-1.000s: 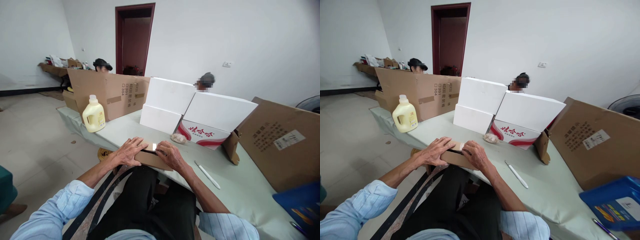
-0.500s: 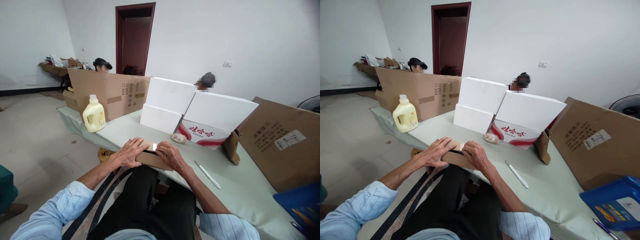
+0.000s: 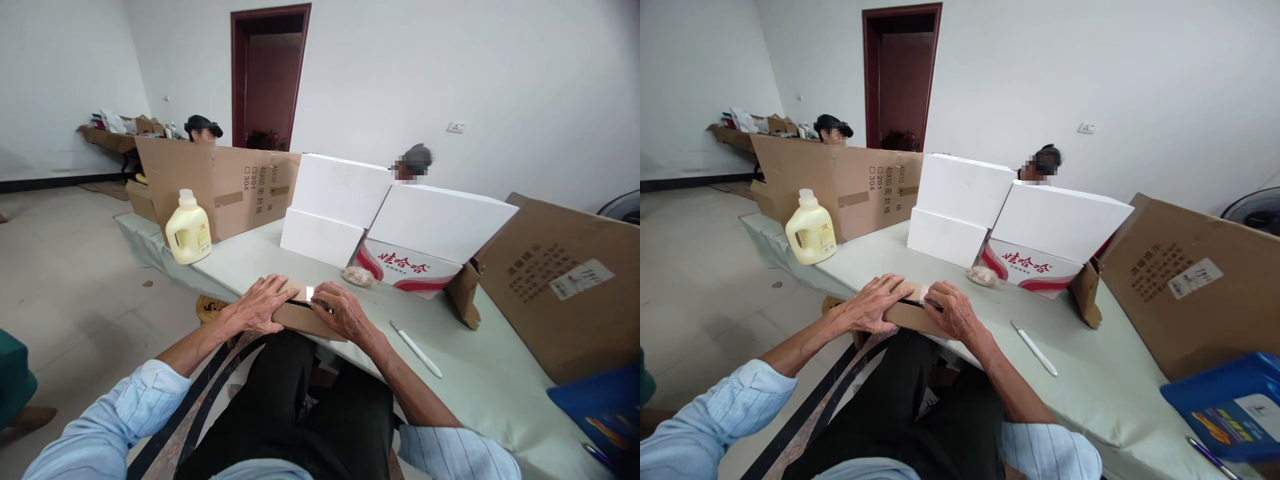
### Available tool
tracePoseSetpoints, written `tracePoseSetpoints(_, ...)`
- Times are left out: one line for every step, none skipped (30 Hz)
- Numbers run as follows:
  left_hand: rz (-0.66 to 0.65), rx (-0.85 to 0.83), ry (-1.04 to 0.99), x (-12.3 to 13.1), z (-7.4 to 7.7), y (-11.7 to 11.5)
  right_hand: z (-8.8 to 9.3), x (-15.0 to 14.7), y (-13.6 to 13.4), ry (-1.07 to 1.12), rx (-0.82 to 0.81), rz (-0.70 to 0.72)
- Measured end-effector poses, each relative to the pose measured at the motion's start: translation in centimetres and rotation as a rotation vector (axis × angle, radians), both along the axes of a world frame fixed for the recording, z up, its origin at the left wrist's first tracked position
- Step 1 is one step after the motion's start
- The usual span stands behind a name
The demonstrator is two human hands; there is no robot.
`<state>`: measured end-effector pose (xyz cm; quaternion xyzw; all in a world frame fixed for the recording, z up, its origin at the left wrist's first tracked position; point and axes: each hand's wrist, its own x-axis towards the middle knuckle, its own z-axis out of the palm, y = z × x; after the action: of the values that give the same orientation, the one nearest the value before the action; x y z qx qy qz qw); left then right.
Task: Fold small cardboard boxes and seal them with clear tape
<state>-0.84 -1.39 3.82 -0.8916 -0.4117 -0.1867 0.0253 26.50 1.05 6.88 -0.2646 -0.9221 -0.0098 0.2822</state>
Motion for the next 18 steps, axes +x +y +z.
tracePoseSetpoints(0.006, 0.001, 0.005, 0.04, 0.06, -0.04, 0.00, 0.00, 0.02, 0.001, -0.002, 0.000)
tracePoseSetpoints(0.011, 0.000, 0.010, 0.09, 0.15, -0.09, 0.00, -0.01, 0.05, -0.001, -0.003, 0.001)
tracePoseSetpoints(0.016, -0.003, 0.016, 0.13, 0.25, -0.15, 0.01, 0.00, 0.09, -0.005, -0.003, 0.003)
tracePoseSetpoints(0.018, -0.009, 0.022, 0.18, 0.35, -0.21, 0.04, 0.00, 0.13, -0.010, 0.000, 0.003)
tracePoseSetpoints(0.020, -0.015, 0.027, 0.21, 0.45, -0.27, 0.07, 0.01, 0.18, -0.015, 0.003, 0.004)
tracePoseSetpoints(0.022, -0.022, 0.030, 0.24, 0.52, -0.31, 0.11, 0.02, 0.23, -0.021, 0.007, 0.006)
tracePoseSetpoints(0.024, -0.025, 0.029, 0.26, 0.57, -0.33, 0.14, 0.03, 0.27, -0.027, 0.010, 0.007)
tracePoseSetpoints(0.025, -0.026, 0.026, 0.27, 0.59, -0.35, 0.16, 0.04, 0.29, -0.035, 0.013, 0.008)
tracePoseSetpoints(0.026, -0.025, 0.024, 0.28, 0.59, -0.35, 0.17, 0.04, 0.31, -0.039, 0.017, 0.007)
tracePoseSetpoints(0.024, -0.023, 0.024, 0.29, 0.57, -0.34, 0.15, 0.04, 0.30, -0.041, 0.023, 0.006)
tracePoseSetpoints(0.021, -0.021, 0.027, 0.31, 0.55, -0.33, 0.11, 0.03, 0.27, -0.042, 0.028, 0.003)
tracePoseSetpoints(0.020, -0.019, 0.033, 0.33, 0.55, -0.32, 0.05, 0.01, 0.23, -0.042, 0.033, 0.000)
tracePoseSetpoints(0.019, -0.018, 0.042, 0.37, 0.55, -0.31, -0.03, -0.03, 0.17, -0.039, 0.036, -0.006)
tracePoseSetpoints(0.020, -0.016, 0.054, 0.42, 0.58, -0.31, -0.11, -0.09, 0.11, -0.034, 0.038, -0.013)
tracePoseSetpoints(0.022, -0.013, 0.067, 0.47, 0.63, -0.31, -0.18, -0.17, 0.08, -0.027, 0.039, -0.018)
tracePoseSetpoints(0.025, -0.008, 0.081, 0.53, 0.70, -0.32, -0.21, -0.27, 0.09, -0.017, 0.033, -0.022)
tracePoseSetpoints(0.027, -0.001, 0.093, 0.59, 0.78, -0.33, -0.18, -0.38, 0.15, 0.000, 0.018, -0.023)
tracePoseSetpoints(0.024, 0.007, 0.105, 0.65, 0.88, -0.34, -0.07, -0.48, 0.30, 0.026, -0.014, -0.023)
